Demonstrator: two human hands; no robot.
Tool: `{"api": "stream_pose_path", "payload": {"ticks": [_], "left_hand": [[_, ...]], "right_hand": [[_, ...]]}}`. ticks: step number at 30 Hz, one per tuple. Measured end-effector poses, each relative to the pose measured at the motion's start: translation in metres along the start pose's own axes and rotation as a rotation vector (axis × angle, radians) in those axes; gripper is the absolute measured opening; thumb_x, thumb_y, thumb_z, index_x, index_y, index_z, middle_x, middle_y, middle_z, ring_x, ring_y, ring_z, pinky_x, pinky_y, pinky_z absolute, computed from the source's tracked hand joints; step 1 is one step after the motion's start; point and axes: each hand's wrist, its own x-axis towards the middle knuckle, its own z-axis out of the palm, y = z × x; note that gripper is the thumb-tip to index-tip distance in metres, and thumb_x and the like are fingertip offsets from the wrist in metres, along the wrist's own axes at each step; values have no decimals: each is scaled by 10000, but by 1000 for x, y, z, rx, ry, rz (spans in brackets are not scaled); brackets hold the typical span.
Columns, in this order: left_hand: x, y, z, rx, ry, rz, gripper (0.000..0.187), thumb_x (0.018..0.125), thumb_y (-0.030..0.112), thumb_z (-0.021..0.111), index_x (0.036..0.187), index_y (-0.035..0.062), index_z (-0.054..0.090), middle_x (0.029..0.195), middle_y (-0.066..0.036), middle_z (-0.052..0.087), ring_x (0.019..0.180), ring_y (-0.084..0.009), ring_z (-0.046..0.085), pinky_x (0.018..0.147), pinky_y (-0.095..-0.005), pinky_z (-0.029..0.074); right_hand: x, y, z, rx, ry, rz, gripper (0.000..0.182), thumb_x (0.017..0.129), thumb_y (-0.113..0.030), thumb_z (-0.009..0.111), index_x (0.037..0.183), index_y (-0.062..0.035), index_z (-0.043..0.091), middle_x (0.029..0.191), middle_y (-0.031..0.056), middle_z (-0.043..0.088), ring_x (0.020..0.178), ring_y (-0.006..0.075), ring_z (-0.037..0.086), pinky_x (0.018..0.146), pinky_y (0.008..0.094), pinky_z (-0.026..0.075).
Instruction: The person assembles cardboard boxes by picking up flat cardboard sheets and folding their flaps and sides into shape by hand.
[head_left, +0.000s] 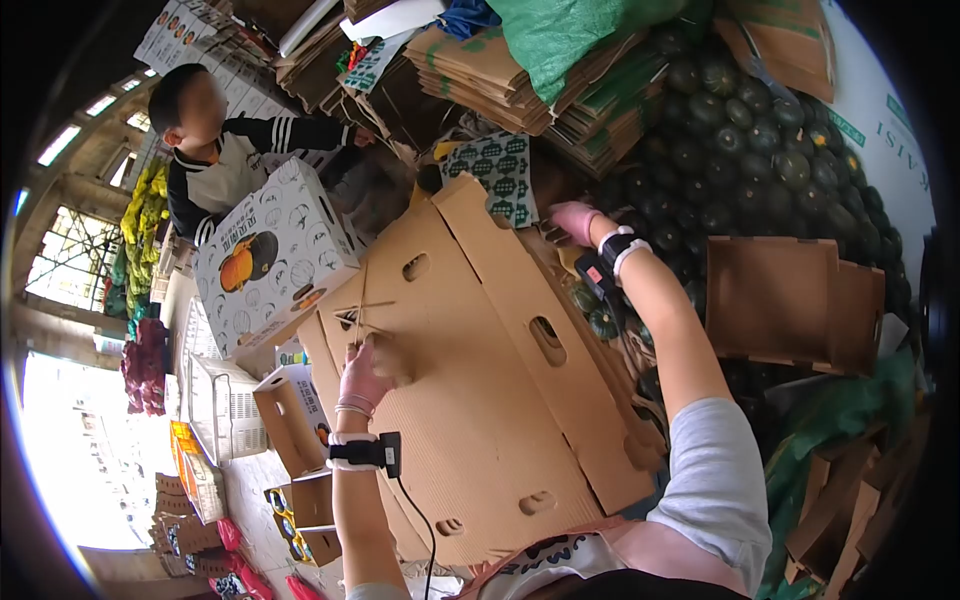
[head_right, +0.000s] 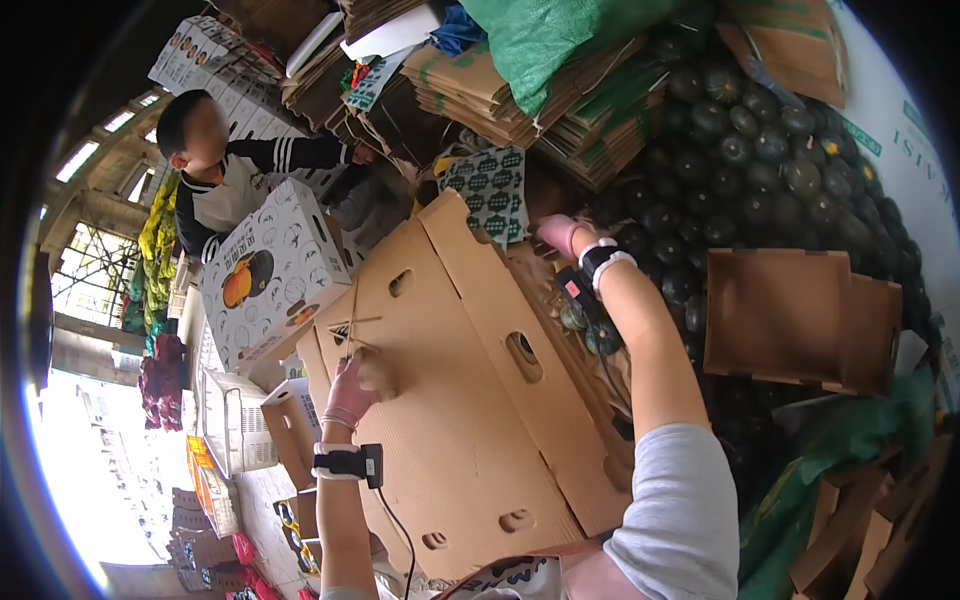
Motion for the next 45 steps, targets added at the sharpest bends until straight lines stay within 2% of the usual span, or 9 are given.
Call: {"api": "stream_pose_path", "payload": {"ticks": [1,4,8,11,15,25,34,38,45], "left_hand": [[3,7,-5,15,-24,-6,989,484,364,861,1314,71,409,1164,-186,515,1064,-305,539,903,-373,460],[-3,13,-6,71,14,12,967,488,364,863,1293,45,432,1133,-180,527,986,-288,583,854,-364,487],[-5,21,-8,89,-38,-75,1024,482,397,859,1313,11,402,1202,-212,491,1047,-315,554,897,-373,465],[-4,21,-8,120,-49,-95,1056,484,392,859,1338,8,370,1270,-239,443,1111,-328,523,932,-371,449],[-4,20,-4,183,-17,-74,1069,483,396,858,1345,8,358,1297,-259,416,1143,-343,500,944,-375,438],[-4,31,-10,107,-78,-119,1073,489,406,853,1341,-12,351,1297,-267,412,1175,-366,464,970,-380,414],[-5,28,-10,98,-76,-101,1044,506,405,852,1332,0,360,1284,-260,420,1134,-351,499,941,-378,436],[-6,14,0,139,12,7,1029,509,448,842,1329,41,370,1184,-273,470,1064,-385,514,886,-428,453],[-4,18,1,192,-4,-51,1006,523,447,833,1332,54,381,1278,-307,399,1112,-459,463,935,-438,427]], "right_hand": [[21,6,-4,124,-10,44,334,828,-101,528,1162,-116,539,957,70,624,774,189,616,640,357,487],[73,28,0,-997,478,-356,576,727,-273,672,1252,-125,488,1114,110,567,917,268,570,744,421,448],[40,-13,42,-1490,492,-590,750,579,-266,773,1263,-180,478,1325,91,422,1257,297,342,940,415,350],[54,-13,37,-1696,495,-615,848,556,-273,802,1312,-229,420,1319,103,423,1238,317,364,924,411,360],[76,-20,28,-1632,353,-477,906,544,-287,818,1338,-253,383,1338,123,404,1172,334,433,912,423,367],[83,-31,29,-1595,182,-466,534,708,-246,667,1220,-296,523,1142,122,530,1030,348,542,810,429,444],[100,-10,50,-1426,602,-501,126,783,-243,574,864,-237,671,941,32,549,911,271,550,719,449,432],[101,-32,49,-1128,880,-694,153,801,-232,565,917,-205,662,950,72,594,875,312,584,745,460,451],[62,-143,42,-418,732,-779,331,869,-233,515,1130,-36,568,1060,232,598,1011,351,573,862,348,440]]}}
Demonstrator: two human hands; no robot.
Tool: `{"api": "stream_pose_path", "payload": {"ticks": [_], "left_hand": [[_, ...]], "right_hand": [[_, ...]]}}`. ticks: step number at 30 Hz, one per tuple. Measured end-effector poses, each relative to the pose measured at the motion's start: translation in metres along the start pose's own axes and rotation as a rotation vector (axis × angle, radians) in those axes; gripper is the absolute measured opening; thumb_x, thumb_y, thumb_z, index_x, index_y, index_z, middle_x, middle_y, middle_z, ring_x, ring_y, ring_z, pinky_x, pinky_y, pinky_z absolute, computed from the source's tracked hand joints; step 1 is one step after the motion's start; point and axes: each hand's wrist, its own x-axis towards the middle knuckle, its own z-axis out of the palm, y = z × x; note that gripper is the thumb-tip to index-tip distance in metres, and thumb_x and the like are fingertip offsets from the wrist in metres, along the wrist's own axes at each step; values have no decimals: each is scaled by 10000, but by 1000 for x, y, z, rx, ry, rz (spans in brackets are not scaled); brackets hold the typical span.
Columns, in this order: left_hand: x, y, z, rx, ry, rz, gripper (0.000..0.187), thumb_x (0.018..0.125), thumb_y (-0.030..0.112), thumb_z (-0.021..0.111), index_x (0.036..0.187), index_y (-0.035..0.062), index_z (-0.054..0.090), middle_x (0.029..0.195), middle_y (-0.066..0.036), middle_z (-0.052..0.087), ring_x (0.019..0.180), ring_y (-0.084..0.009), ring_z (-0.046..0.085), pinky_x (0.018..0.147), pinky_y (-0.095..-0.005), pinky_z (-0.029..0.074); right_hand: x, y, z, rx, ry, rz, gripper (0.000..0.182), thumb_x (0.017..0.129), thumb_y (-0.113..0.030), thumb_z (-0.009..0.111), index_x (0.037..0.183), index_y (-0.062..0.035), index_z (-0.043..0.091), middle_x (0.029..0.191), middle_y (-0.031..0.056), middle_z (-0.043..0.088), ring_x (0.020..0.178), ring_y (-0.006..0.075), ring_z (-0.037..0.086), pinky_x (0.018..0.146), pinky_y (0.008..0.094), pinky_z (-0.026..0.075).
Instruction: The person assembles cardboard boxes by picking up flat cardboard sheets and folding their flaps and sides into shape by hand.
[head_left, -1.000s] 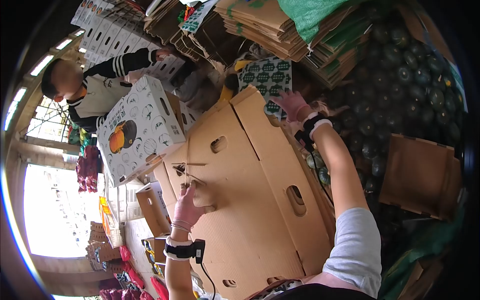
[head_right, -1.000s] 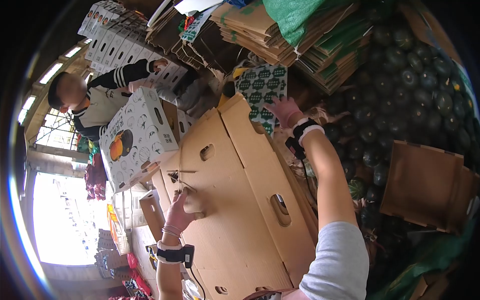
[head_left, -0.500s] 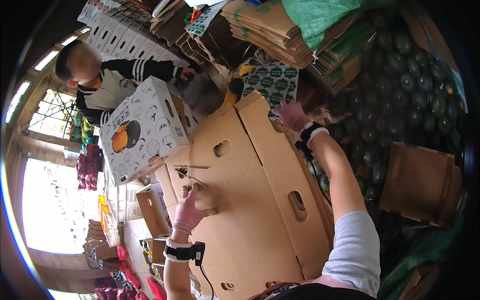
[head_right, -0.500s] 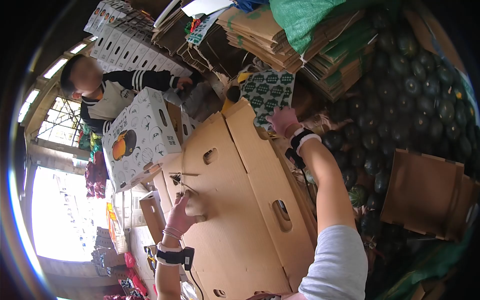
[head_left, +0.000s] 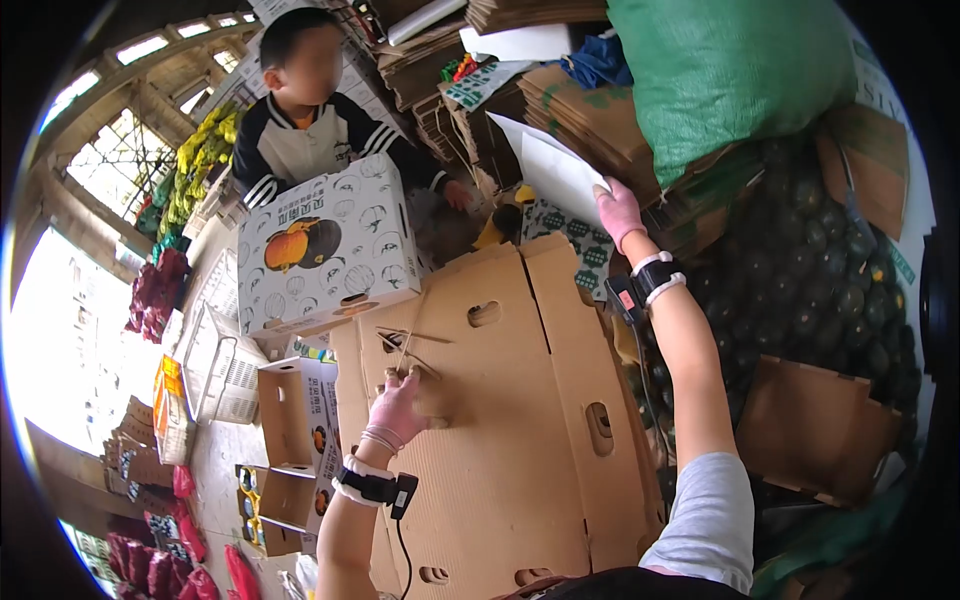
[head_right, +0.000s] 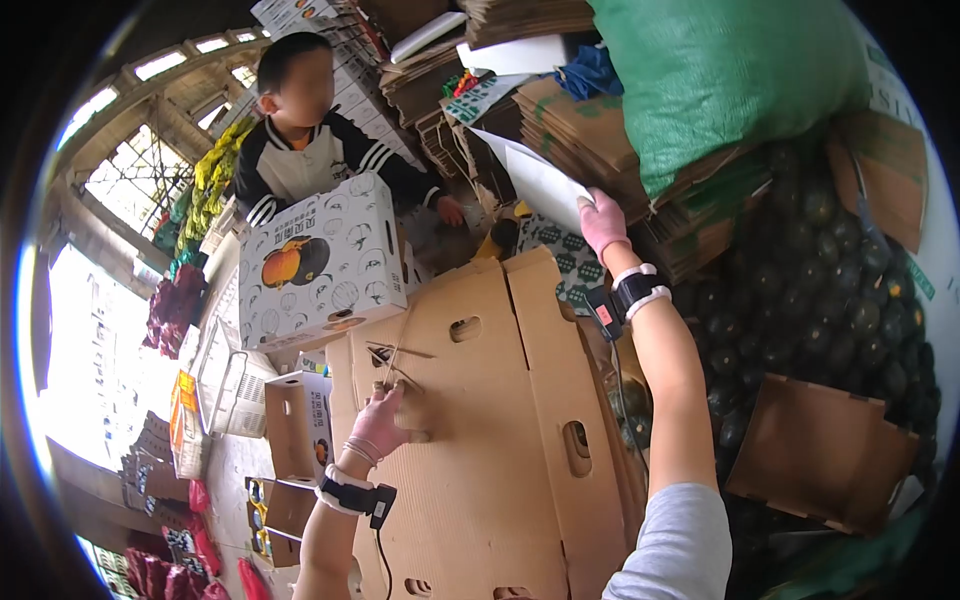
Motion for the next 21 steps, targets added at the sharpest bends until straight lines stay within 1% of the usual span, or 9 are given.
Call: {"api": "stream_pose_path", "payload": {"ticks": [2,3,8,11,13,14,15,17,21], "left_hand": [[2,1,-3,-71,-44,-19,995,525,448,830,1332,71,386,1294,-318,380,1117,-474,454,935,-449,426],[4,0,-4,-85,-103,-25,1050,554,482,811,1373,75,294,1337,-385,273,1161,-548,393,961,-465,412],[2,10,-12,-110,-171,-132,1029,594,448,808,1403,145,249,1428,-294,183,1259,-532,266,954,-536,407],[7,15,-13,-174,-244,-209,1008,619,406,809,1419,227,222,1490,-187,101,1328,-480,160,928,-613,391],[6,10,-17,-174,-217,-196,1004,617,394,807,1417,212,227,1469,-227,131,1295,-515,200,952,-575,389],[5,13,-14,-173,-208,-168,1000,614,387,805,1412,188,237,1442,-279,172,1258,-559,241,975,-530,393],[-2,17,-25,-212,-245,-199,985,626,377,802,1414,213,234,1473,-230,129,1291,-531,202,962,-584,379],[2,18,-23,-215,-281,-228,977,644,371,794,1420,233,216,1495,-188,77,1321,-498,159,946,-630,363],[7,17,-17,-225,-300,-232,985,657,383,786,1428,239,191,1499,-182,59,1332,-486,133,948,-636,357]], "right_hand": [[11,-48,-4,-15,33,-47,326,866,-229,513,1128,-43,569,1050,232,600,999,352,576,854,350,441],[2,-92,-8,-2,36,-130,327,868,-232,509,1130,-46,568,1024,234,605,978,357,581,845,351,445],[-24,-238,46,-315,194,-708,206,801,-139,506,975,-130,616,867,142,642,816,374,604,718,417,491],[-65,-292,108,-536,141,-921,159,792,-146,544,921,-219,601,851,-1,646,877,222,603,782,546,349],[-99,-296,160,-589,152,-1145,116,814,-183,550,921,-213,585,852,-38,650,856,185,603,789,507,363],[-112,-292,174,-638,105,-1105,160,791,-172,570,945,-215,583,906,-44,639,918,179,582,795,493,365],[-121,-282,185,-640,10,-1036,150,784,-217,585,933,-213,601,971,0,607,1001,207,548,848,543,350],[-137,-266,198,-697,-95,-906,203,767,-241,616,970,-225,606,1021,24,568,1010,254,511,767,492,418],[-152,-255,204,-902,-131,-739,537,749,-330,664,1227,-259,430,1138,103,442,1027,295,488,700,431,476]]}}
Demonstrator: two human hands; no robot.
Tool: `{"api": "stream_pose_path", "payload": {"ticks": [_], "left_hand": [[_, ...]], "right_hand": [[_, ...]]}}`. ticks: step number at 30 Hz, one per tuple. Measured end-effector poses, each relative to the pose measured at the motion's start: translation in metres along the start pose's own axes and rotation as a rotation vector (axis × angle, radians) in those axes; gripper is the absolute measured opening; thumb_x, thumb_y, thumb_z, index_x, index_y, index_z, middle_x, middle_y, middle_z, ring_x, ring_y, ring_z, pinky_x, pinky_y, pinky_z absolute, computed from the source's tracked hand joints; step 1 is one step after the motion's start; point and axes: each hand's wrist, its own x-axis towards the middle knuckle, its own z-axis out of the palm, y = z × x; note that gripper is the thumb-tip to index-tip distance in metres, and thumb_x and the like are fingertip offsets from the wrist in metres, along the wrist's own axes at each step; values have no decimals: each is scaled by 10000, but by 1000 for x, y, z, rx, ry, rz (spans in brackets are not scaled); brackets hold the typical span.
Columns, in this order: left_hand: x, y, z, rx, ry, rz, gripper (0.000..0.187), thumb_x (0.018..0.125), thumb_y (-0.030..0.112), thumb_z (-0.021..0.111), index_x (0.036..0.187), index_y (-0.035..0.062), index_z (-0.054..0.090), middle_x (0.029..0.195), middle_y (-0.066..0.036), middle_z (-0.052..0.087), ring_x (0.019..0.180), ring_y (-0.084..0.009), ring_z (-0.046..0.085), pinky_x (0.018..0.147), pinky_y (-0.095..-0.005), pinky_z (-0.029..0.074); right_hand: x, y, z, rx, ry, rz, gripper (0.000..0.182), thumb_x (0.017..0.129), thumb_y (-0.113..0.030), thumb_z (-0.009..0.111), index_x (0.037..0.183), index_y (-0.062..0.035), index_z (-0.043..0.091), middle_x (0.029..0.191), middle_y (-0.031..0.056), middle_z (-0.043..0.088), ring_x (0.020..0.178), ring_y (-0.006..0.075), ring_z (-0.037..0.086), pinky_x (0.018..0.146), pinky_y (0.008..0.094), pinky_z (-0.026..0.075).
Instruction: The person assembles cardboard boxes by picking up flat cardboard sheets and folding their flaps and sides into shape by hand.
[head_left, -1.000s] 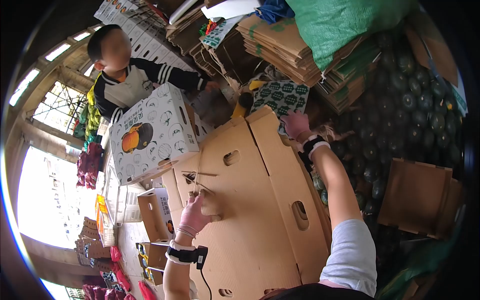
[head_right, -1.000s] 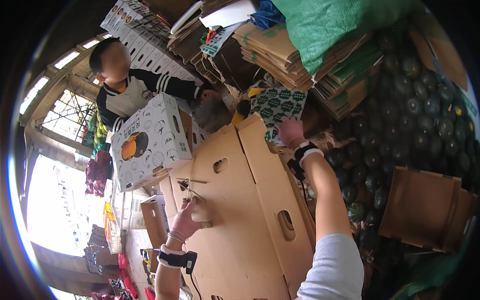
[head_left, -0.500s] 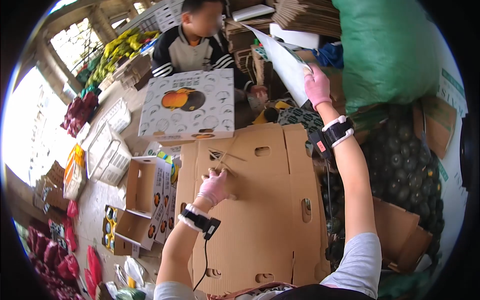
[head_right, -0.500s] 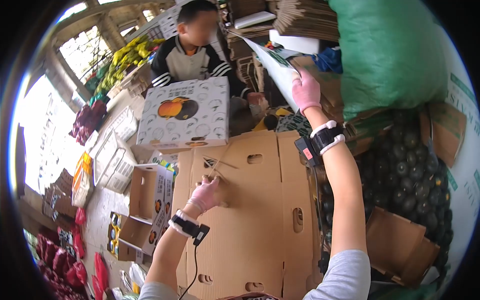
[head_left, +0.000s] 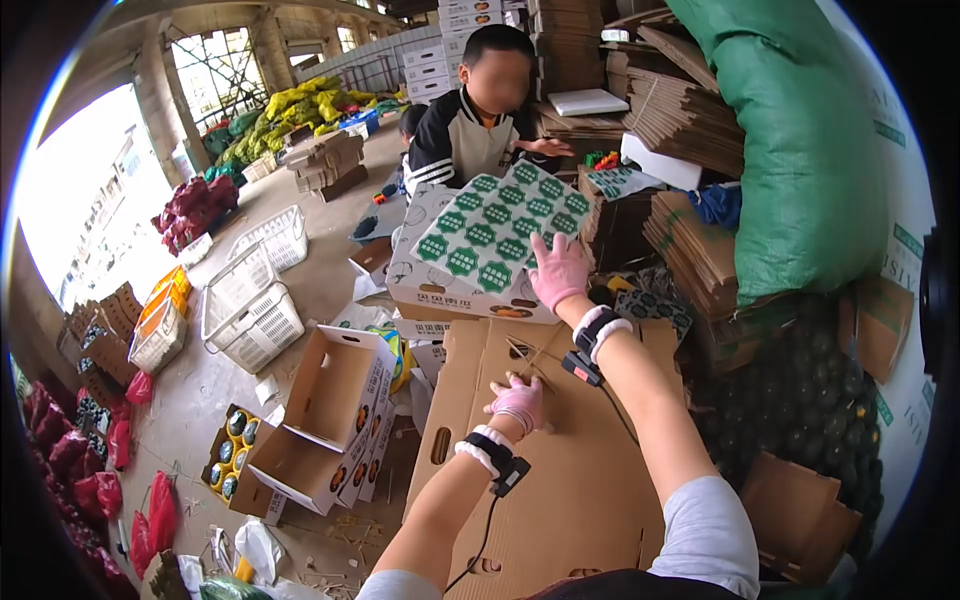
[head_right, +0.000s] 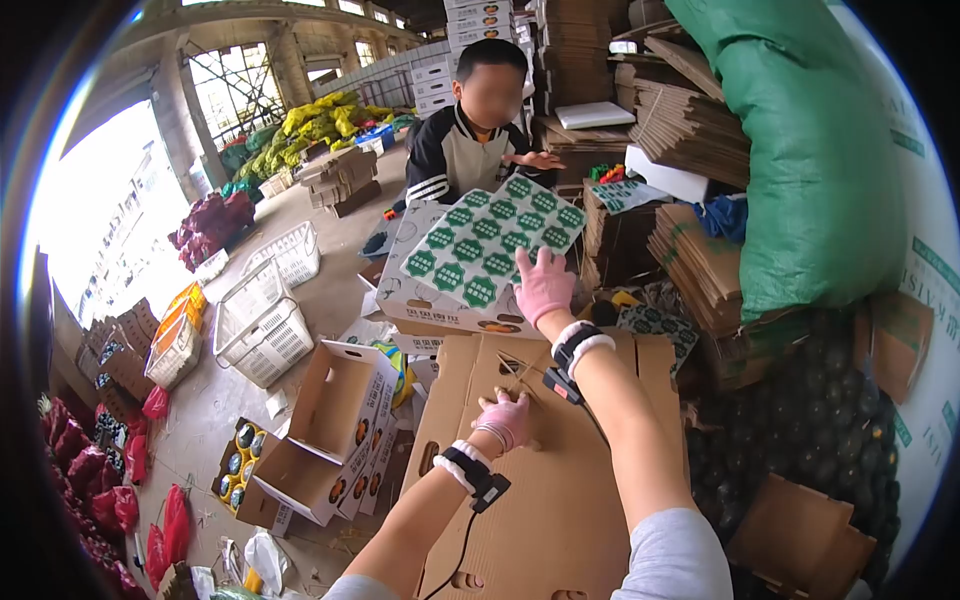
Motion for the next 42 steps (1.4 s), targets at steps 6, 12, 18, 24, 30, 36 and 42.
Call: {"api": "stream_pose_path", "payload": {"ticks": [6,12,18,24,30,36,42], "left_hand": [[-5,0,-6,-70,-33,-3,1038,631,404,803,1439,249,171,1507,-166,43,1345,-470,113,976,-639,311],[-8,2,-11,-135,-42,-18,1006,653,313,804,1438,247,178,1519,-112,42,1366,-425,90,974,-658,280],[-5,1,-8,-110,-40,-12,1000,645,295,810,1434,249,197,1515,-134,50,1364,-431,100,975,-644,297],[-6,1,-6,-147,2,-9,986,644,301,806,1429,241,213,1511,-144,62,1352,-451,123,976,-651,297],[-16,-29,15,-84,162,218,828,666,412,749,1347,137,366,1444,-183,243,1335,-396,229,994,-577,332],[-128,-116,90,-73,359,127,901,688,544,676,1349,29,344,1446,-226,217,1364,-366,169,1063,-534,227],[-199,-139,150,-503,576,63,633,641,366,746,1134,24,544,1228,-203,498,1127,-348,482,943,-394,415]], "right_hand": [[-4,0,16,167,-10,-222,591,704,-198,688,1222,-286,417,1094,150,424,841,351,569,668,427,522],[-3,-4,26,444,57,-300,310,733,-78,589,1029,-162,623,1040,143,528,839,338,591,709,411,504],[1,-6,33,690,136,-266,394,768,-104,593,1160,-73,567,1043,173,534,881,351,570,766,385,493],[-3,5,32,815,-155,-268,648,729,-110,655,1326,-93,403,1220,194,452,1085,349,493,928,363,428],[-70,43,-31,623,-439,-304,791,739,-206,674,1400,-123,247,1326,204,374,1187,371,424,1004,379,372],[-280,140,-143,192,-710,265,932,661,-348,738,1370,-30,223,1285,256,394,1157,402,436,959,428,400],[-414,160,-175,429,-688,525,874,660,-187,773,1348,7,270,1240,222,487,1144,316,492,974,366,389]]}}
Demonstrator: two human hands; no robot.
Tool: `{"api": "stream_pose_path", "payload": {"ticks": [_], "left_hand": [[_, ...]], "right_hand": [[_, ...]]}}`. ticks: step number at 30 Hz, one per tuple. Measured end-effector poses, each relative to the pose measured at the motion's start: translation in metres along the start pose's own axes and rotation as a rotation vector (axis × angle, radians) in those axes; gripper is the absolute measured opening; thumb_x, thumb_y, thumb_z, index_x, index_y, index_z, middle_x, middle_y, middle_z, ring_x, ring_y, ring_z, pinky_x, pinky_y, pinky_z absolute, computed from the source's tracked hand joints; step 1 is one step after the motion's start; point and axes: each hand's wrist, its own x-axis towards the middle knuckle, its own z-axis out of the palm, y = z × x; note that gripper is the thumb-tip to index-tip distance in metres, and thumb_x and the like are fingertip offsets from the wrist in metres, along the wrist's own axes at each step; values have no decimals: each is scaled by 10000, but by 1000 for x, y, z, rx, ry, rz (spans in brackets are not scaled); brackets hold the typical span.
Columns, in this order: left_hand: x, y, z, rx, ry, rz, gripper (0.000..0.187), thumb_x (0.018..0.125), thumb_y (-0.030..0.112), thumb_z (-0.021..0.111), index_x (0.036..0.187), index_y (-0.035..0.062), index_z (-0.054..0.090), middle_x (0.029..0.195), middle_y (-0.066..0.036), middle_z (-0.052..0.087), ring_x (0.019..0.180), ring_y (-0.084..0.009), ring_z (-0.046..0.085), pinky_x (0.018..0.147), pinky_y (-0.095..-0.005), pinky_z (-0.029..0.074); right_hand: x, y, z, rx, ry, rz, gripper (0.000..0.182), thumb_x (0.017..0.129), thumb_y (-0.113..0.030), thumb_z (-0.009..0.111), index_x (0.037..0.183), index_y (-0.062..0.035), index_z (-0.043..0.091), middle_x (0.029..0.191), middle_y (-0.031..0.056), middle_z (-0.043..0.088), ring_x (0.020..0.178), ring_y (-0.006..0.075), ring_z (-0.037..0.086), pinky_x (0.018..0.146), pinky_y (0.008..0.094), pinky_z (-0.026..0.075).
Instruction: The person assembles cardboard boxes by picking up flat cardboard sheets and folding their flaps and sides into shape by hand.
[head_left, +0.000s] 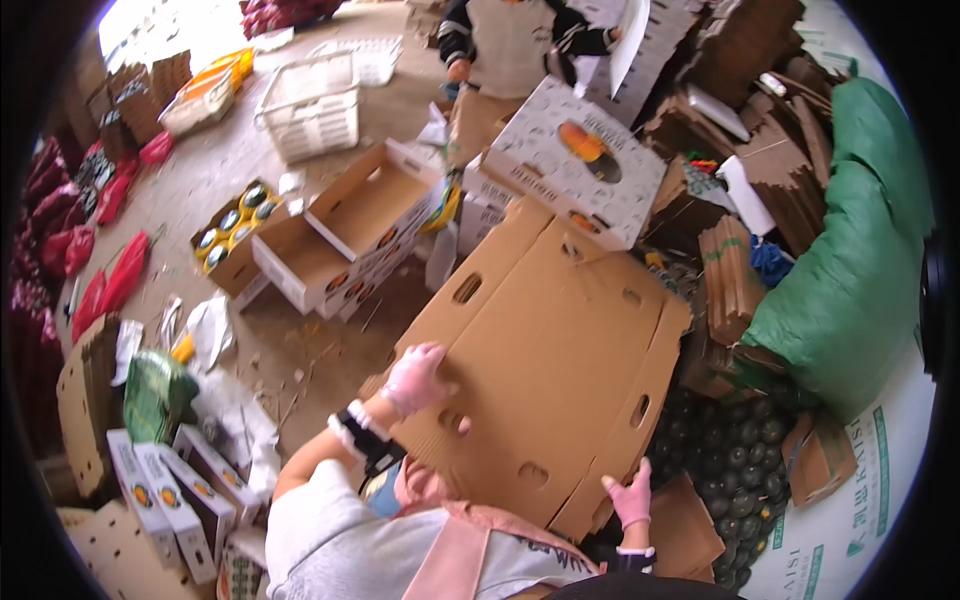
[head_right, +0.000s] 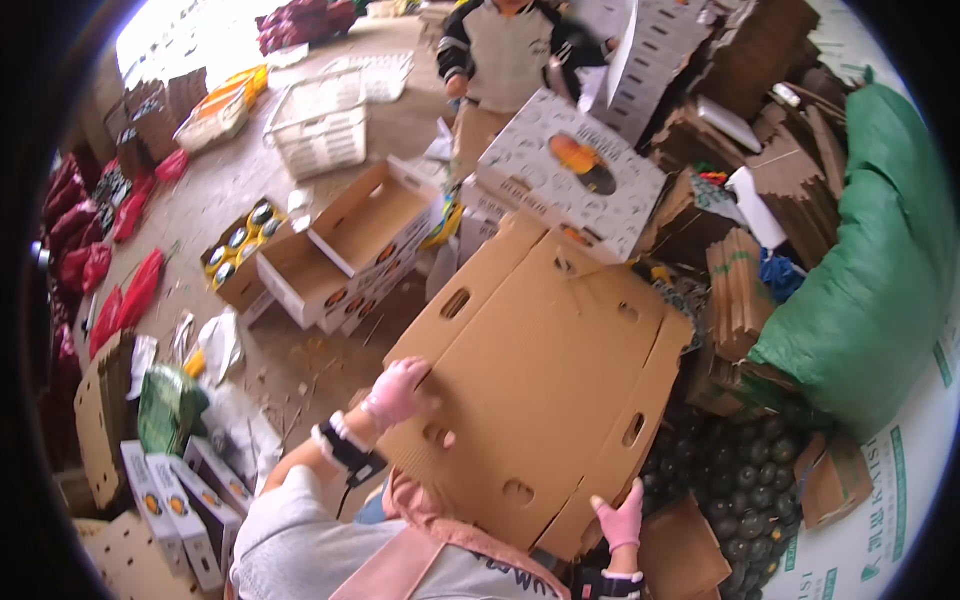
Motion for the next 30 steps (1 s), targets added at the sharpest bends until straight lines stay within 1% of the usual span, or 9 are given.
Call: {"api": "stream_pose_path", "payload": {"ticks": [4,7,9,11,12,15,20,24,30], "left_hand": [[-6,5,10,-190,45,-127,577,672,358,739,1095,8,563,1051,-188,591,934,-324,586,824,-359,480],[2,0,14,-222,40,-221,566,692,360,730,1094,-1,563,966,-183,634,882,-307,617,800,-345,488],[11,-1,10,-349,-63,-270,560,697,365,722,1088,-6,569,967,-187,638,887,-300,622,793,-341,487],[16,6,5,-366,-170,-297,558,701,374,712,1080,-11,574,961,-186,641,889,-293,625,785,-338,487],[19,11,0,-325,-213,-309,558,704,381,706,1076,-14,577,955,-183,643,888,-289,626,780,-337,487],[24,15,7,-169,-222,-282,562,707,406,690,1057,-21,586,934,-175,646,877,-285,629,768,-338,488],[28,16,7,-182,-298,-248,561,716,442,676,1018,-28,617,910,-161,654,848,-264,630,763,-330,481],[37,10,8,-294,-489,-216,564,741,461,636,1000,-40,627,907,-172,651,845,-288,622,764,-346,469],[46,3,25,-257,-496,-78,513,762,444,625,959,-29,631,799,-123,635,740,-251,601,693,-344,472]], "right_hand": [[3,10,3,27,31,-46,834,684,-197,751,1348,-40,271,1256,251,469,1147,348,482,960,376,394],[-3,-19,-17,108,30,11,805,701,-200,751,1348,-68,290,864,124,581,750,252,586,716,355,490],[2,-27,-21,337,-31,136,802,713,-230,745,1355,-80,289,992,157,560,874,265,571,782,383,475],[14,2,-4,-293,369,-106,794,734,-306,727,1358,-87,288,1133,175,489,988,274,516,845,391,445],[15,-8,-7,-323,284,156,738,758,-352,694,1328,-74,315,1248,167,404,1077,291,456,892,384,414],[22,-1,-14,635,-236,513,628,779,-341,669,1254,-42,387,1213,140,454,1072,297,464,851,385,431],[23,5,-14,203,-60,131,308,799,-292,663,915,-13,601,798,52,628,680,165,575,599,298,467],[20,-3,-40,-89,-82,85,311,792,-300,665,787,-3,570,648,4,535,560,124,463,533,285,421],[-7,-28,-38,306,-31,155,209,811,-214,640,797,-14,582,683,-4,532,587,96,460,552,254,417]]}}
